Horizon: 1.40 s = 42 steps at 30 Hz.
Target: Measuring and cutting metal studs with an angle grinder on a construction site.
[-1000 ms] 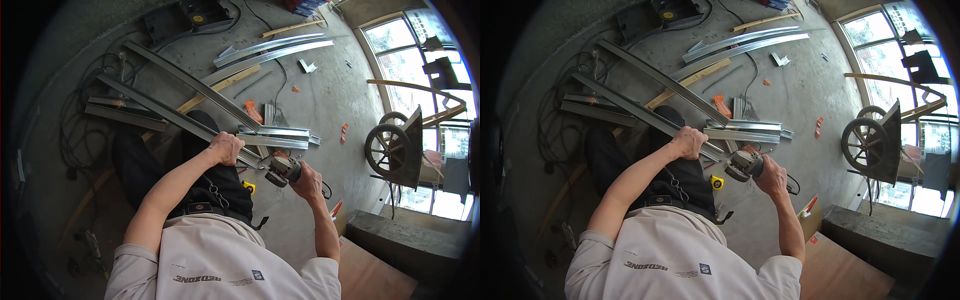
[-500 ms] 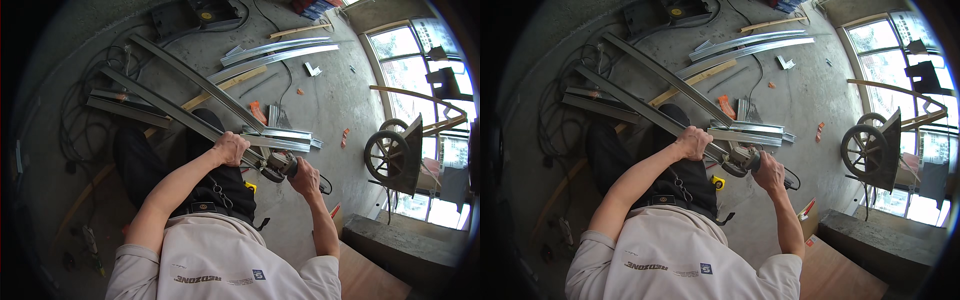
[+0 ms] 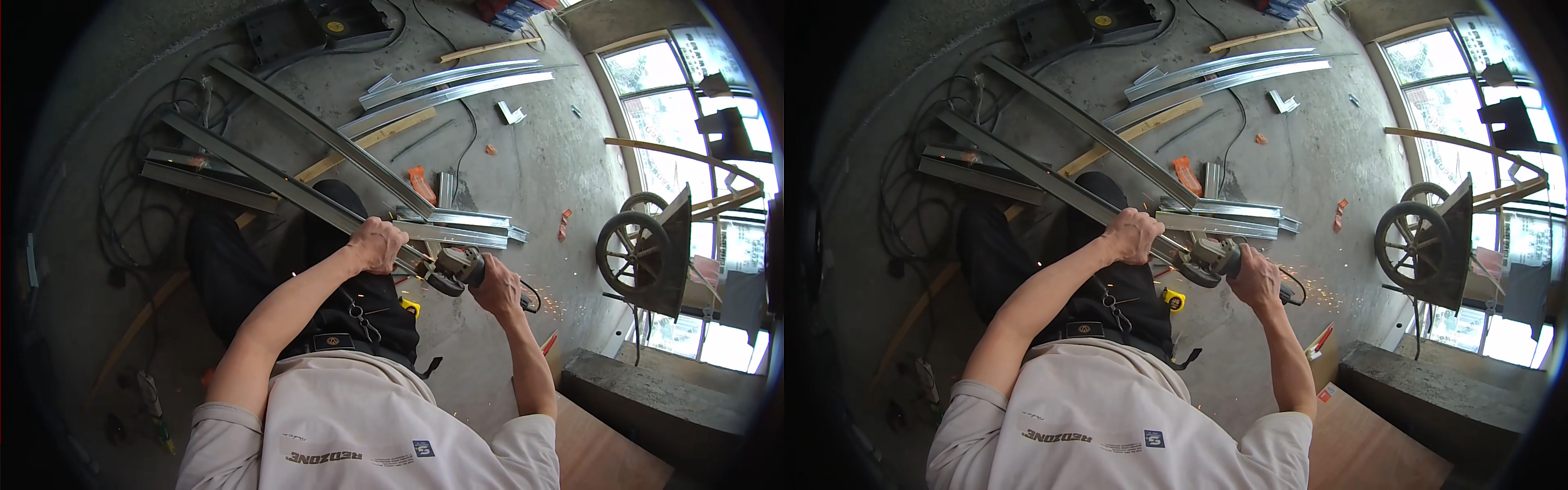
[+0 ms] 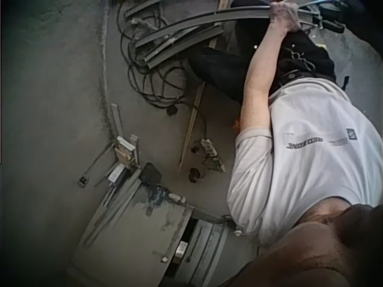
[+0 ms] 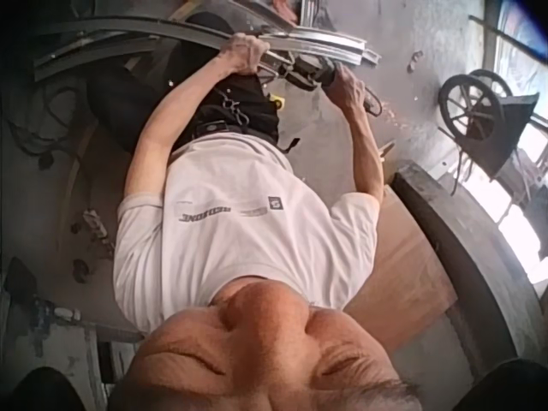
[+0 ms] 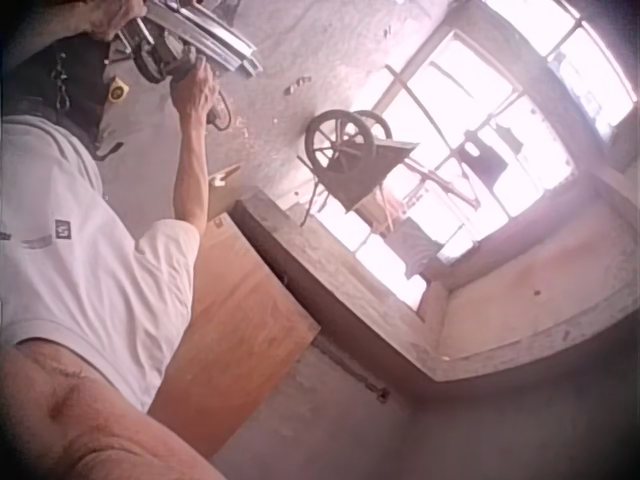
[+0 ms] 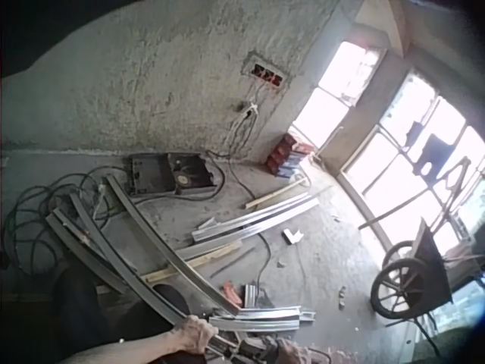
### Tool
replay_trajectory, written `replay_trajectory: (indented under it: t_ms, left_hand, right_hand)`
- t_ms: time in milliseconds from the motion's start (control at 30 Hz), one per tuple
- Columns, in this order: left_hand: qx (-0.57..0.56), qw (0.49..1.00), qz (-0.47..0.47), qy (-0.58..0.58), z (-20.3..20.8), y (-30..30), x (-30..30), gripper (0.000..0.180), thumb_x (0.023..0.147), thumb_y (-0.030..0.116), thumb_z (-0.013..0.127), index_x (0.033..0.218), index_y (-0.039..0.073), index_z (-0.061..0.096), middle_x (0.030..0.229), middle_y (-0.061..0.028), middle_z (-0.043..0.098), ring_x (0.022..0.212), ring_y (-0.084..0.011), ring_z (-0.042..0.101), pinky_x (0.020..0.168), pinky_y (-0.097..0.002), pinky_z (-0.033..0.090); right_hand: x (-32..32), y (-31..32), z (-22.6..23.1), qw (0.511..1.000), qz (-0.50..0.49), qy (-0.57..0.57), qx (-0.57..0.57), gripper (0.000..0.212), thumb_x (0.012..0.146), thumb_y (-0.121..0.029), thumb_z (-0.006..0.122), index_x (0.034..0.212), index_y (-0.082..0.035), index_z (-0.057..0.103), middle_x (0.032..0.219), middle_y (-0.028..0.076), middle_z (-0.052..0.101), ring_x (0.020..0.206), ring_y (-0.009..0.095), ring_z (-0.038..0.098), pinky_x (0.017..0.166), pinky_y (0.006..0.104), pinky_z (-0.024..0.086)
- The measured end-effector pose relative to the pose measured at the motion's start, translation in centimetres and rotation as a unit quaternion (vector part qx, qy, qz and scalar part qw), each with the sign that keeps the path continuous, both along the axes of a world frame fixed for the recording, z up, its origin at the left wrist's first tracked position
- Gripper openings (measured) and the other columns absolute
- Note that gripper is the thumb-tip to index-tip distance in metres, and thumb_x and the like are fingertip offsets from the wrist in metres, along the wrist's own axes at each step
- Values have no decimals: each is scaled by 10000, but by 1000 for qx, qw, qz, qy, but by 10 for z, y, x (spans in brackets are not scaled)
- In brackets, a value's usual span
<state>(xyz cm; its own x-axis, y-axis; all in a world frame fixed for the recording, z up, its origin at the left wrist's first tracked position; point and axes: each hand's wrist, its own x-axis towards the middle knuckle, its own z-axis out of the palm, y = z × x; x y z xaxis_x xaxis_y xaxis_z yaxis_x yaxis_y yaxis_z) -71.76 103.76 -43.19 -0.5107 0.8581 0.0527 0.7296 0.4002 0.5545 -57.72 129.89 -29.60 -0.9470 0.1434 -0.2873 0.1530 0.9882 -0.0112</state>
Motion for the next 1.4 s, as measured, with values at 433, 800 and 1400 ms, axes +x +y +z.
replay_trajectory:
  t_ms: [433,800,1400]
  left_hand:
    - [19,1000,10,7,0,-2,0,237,688,257,741,847,88,694,876,-145,750,904,-319,741,819,-412,563]
    - [13,1000,9,14,1,-2,-1,238,684,248,725,853,85,688,876,-142,750,900,-315,741,814,-412,562]
    - [100,983,-43,144,17,-10,-19,375,694,238,844,980,120,632,925,-33,673,927,-262,703,846,-371,533]
  right_hand:
    - [-4,6,-10,1000,15,7,4,542,746,-211,811,1224,-72,596,1048,149,719,981,362,726,812,476,578]
    - [-11,9,-12,1000,22,1,9,540,744,-208,810,1215,-53,595,1034,159,713,978,362,720,807,477,576]
    - [22,18,19,999,-27,-5,20,508,736,-188,807,1193,-80,611,1047,144,730,977,356,726,806,479,580]
